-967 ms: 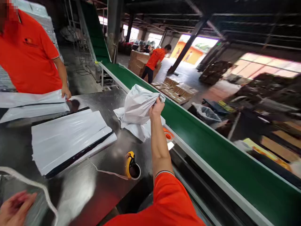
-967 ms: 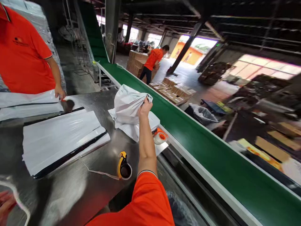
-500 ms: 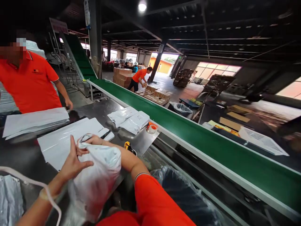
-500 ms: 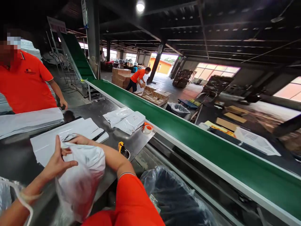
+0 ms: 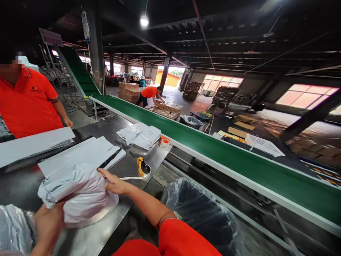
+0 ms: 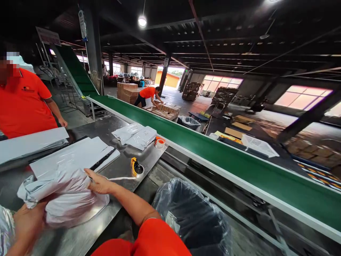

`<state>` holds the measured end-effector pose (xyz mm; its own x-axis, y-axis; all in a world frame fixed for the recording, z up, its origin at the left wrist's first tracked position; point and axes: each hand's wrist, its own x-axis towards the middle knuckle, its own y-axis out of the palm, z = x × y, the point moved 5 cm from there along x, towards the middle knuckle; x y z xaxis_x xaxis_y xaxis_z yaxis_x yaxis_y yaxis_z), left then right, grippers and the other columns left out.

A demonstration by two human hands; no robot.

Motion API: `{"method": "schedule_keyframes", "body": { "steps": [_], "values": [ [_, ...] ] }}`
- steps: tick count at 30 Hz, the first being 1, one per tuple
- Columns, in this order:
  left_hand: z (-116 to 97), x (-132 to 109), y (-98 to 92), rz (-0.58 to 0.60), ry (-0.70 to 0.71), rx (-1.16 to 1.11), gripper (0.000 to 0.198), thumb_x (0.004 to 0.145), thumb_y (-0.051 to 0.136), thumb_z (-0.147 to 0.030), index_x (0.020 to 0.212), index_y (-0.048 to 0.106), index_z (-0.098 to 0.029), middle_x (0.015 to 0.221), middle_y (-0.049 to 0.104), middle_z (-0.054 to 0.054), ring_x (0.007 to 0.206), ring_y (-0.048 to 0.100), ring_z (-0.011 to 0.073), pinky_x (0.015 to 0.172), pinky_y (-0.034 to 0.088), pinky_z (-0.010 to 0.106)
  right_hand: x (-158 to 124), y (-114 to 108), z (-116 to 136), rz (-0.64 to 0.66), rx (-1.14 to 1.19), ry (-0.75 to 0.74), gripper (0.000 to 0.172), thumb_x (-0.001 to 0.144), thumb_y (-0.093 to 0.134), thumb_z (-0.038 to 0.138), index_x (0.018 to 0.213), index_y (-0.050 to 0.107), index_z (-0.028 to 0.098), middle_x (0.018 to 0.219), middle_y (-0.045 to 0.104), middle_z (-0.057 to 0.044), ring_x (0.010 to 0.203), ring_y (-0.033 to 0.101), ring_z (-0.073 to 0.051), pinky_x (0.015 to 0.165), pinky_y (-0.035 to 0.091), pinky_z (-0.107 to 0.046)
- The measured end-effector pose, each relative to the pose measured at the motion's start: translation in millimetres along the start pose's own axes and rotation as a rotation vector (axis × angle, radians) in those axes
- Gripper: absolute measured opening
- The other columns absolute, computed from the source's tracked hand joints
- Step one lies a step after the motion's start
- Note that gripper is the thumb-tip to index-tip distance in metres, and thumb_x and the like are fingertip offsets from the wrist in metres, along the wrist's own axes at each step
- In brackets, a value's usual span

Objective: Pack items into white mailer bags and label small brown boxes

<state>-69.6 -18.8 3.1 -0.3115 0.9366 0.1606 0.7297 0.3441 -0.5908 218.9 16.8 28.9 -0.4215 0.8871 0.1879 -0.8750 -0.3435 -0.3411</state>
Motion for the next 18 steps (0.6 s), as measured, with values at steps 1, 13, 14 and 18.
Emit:
{"method": "schedule_keyframes", "body": {
  "steps": [1,13,14,18],
  "values": [
    [-1.9,-5.7,8.3,-0.025,-0.068,-0.042,0.047,0.084,0.062,-0.06,0.104,0.074,-0.019,0.08,0.076,0.012,0.089,0.078,0.042,0.07,0.067,0.051,-6.2,9.1,-4.0,-0.075,-0.124,-0.016,0.071,0.115,0.063,0.064,0.166,0.055,0.015,0.157,0.071,-0.023,0.15,0.066,-0.033,0.127,0.051,-0.047],
    [-29.9,-1.6,63.5,0.142,0.307,-0.286,0.11,0.066,0.085,-0.072,0.152,0.042,-0.017,0.154,0.057,0.027,0.146,0.064,0.0498,0.121,0.058,0.068,-2.7,7.9,-3.2,-0.312,-0.571,0.495,0.045,0.11,0.068,0.035,0.069,0.073,0.018,0.064,0.066,-0.001,0.066,0.06,-0.016,0.064,0.035,-0.028],
    [-33.5,-4.6,65.5,0.119,0.401,-0.278,0.117,0.065,0.087,-0.074,0.155,0.041,-0.016,0.159,0.053,0.03,0.151,0.059,0.0521,0.123,0.056,0.07,-1.1,5.6,-3.1,-0.285,-0.584,0.517,0.044,0.109,0.068,0.034,0.069,0.075,0.019,0.066,0.07,-0.002,0.068,0.064,-0.017,0.065,0.037,-0.028],
    [-47.9,-11.5,85.3,0.189,0.548,-0.043,0.084,0.081,0.069,-0.077,0.135,0.066,-0.013,0.141,0.072,0.031,0.137,0.069,0.0548,0.116,0.057,0.071,13.1,9.3,-5.8,-0.032,-0.674,0.422,0.037,0.103,0.07,0.028,0.068,0.074,0.021,0.078,0.081,-0.006,0.087,0.077,-0.024,0.087,0.053,-0.033]
  ]
}}
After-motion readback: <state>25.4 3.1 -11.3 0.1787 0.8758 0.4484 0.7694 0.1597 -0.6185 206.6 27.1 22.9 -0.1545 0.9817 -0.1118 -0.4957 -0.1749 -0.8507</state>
